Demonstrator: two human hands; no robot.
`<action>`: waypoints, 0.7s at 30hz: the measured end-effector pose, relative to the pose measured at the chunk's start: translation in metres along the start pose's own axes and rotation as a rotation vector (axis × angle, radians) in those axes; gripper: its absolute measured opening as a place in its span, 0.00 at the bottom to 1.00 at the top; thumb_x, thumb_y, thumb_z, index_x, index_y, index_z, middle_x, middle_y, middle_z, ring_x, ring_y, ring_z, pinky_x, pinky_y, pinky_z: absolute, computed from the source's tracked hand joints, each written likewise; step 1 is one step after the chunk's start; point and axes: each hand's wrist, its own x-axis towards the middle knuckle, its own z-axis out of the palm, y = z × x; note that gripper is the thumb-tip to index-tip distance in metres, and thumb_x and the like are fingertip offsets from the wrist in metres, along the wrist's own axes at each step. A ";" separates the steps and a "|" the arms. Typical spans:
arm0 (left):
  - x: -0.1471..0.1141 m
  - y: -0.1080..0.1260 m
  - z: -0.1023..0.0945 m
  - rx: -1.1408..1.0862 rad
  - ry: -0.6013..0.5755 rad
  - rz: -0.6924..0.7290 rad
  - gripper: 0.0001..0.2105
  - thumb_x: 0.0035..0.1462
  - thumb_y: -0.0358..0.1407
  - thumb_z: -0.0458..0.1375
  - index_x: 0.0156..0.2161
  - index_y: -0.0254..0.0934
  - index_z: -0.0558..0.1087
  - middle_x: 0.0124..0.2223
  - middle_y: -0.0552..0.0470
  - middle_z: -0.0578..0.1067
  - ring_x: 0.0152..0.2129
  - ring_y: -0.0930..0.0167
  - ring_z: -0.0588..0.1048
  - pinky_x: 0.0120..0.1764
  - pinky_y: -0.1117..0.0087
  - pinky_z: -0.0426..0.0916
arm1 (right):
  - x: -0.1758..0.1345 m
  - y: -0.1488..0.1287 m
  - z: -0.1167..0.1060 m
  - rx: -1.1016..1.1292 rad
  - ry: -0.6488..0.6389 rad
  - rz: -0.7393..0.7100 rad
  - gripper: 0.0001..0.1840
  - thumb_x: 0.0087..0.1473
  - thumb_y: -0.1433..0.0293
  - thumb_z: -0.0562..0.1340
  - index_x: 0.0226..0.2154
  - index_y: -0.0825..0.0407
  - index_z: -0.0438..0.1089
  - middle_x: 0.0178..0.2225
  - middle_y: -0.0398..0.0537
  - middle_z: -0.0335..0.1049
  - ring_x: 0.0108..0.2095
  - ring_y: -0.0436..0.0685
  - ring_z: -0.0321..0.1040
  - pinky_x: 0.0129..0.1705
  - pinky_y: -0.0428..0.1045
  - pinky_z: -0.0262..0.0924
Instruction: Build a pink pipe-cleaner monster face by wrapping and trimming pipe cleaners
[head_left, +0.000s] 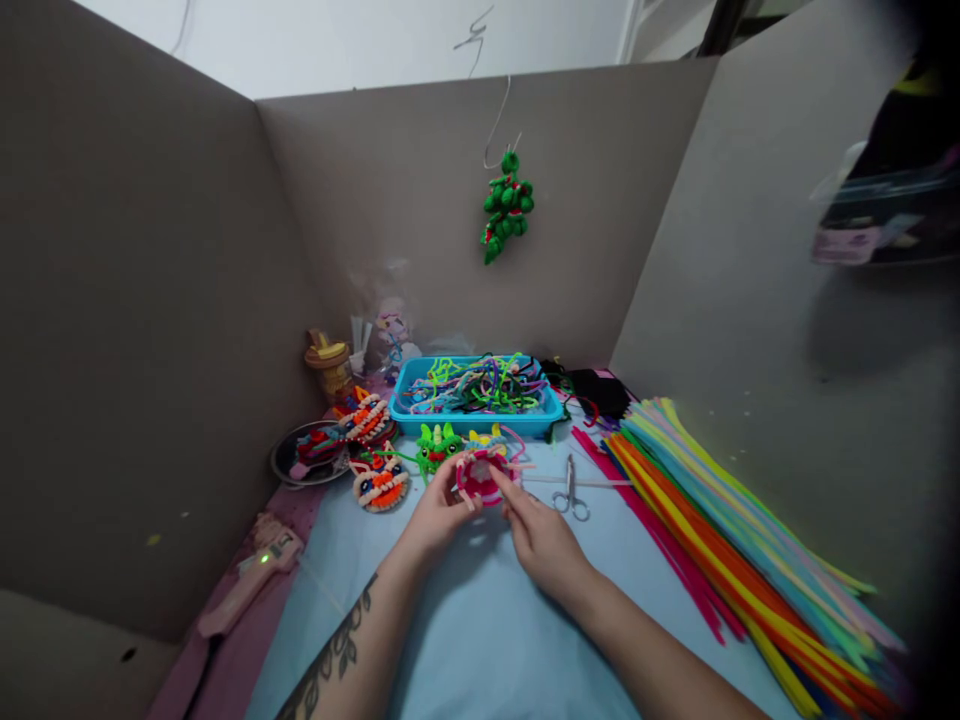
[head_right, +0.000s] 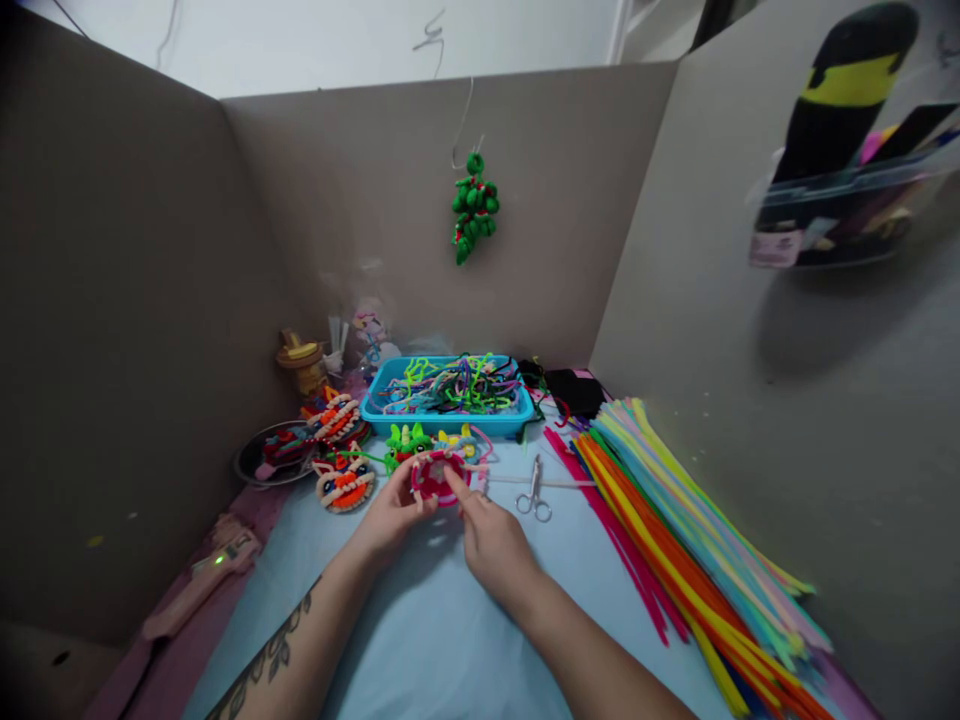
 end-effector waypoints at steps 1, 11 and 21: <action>0.000 0.000 0.000 0.004 0.021 -0.009 0.31 0.38 0.35 0.70 0.51 0.39 0.70 0.53 0.43 0.72 0.51 0.57 0.68 0.50 0.61 0.63 | -0.001 0.000 0.000 0.013 -0.001 -0.016 0.32 0.55 0.79 0.48 0.62 0.45 0.50 0.35 0.48 0.70 0.34 0.55 0.69 0.38 0.50 0.65; -0.001 0.007 -0.001 -0.134 0.093 -0.117 0.31 0.38 0.30 0.69 0.51 0.38 0.68 0.49 0.46 0.74 0.40 0.67 0.73 0.40 0.72 0.66 | -0.006 -0.005 0.000 0.193 0.171 -0.039 0.21 0.58 0.76 0.50 0.54 0.51 0.52 0.34 0.47 0.73 0.32 0.51 0.72 0.34 0.46 0.66; -0.001 0.008 -0.001 -0.159 0.087 -0.135 0.30 0.39 0.28 0.68 0.51 0.37 0.68 0.48 0.46 0.73 0.40 0.68 0.73 0.42 0.70 0.66 | -0.004 -0.008 -0.005 0.170 0.172 -0.085 0.17 0.57 0.77 0.49 0.49 0.51 0.58 0.35 0.49 0.73 0.35 0.52 0.73 0.39 0.48 0.68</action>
